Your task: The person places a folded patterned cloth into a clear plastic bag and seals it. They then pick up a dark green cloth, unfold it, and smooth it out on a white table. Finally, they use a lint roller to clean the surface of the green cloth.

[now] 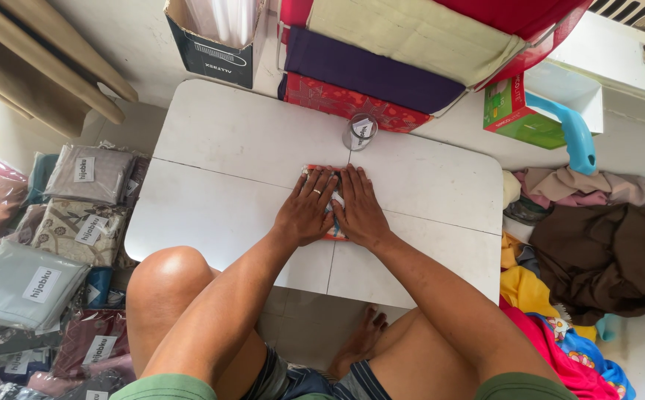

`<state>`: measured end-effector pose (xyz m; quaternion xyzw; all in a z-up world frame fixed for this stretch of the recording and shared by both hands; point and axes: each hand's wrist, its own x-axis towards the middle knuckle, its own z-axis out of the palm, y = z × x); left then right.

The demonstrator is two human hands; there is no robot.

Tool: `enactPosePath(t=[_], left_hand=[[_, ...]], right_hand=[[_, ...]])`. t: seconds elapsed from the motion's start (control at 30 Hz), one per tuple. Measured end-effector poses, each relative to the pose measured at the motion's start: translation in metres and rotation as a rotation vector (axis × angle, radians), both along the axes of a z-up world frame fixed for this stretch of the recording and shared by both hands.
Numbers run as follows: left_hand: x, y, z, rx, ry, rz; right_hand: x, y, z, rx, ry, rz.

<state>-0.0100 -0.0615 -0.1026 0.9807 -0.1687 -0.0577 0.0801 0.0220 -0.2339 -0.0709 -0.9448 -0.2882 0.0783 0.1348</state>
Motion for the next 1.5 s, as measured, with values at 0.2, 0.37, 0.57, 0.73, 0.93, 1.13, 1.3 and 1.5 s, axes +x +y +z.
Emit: enactPosePath(t=[0.2,0.37,0.57,0.73,0.93,1.13,1.3,1.5], left_hand=[[0.000,-0.001,0.005,0.026,0.027,0.008],[0.000,-0.002,0.005,0.035,0.029,0.009],[0.000,-0.002,0.005,0.030,0.032,0.010],[0.001,-0.001,0.016,0.016,0.033,0.016],[0.006,0.005,0.020,-0.276,0.230,0.562],[0.037,-0.005,-0.012,-0.936,0.019,0.618],[0.027,0.002,0.106,-1.318,-0.072,0.773],[-0.059,0.048,0.266,-1.367,-0.173,0.479]], right_hand=[[0.000,0.000,-0.003,-0.014,-0.005,0.000],[0.002,0.000,-0.004,-0.028,0.001,0.005],[0.005,-0.001,-0.006,-0.064,0.044,0.013],[0.019,-0.006,-0.001,-0.095,0.112,-0.037],[0.040,-0.032,-0.017,-0.044,0.158,-0.417],[0.069,-0.034,-0.017,0.414,0.295,-0.470],[0.063,-0.017,0.069,0.978,0.139,-0.344],[-0.059,-0.006,0.250,0.872,-0.498,-0.074]])
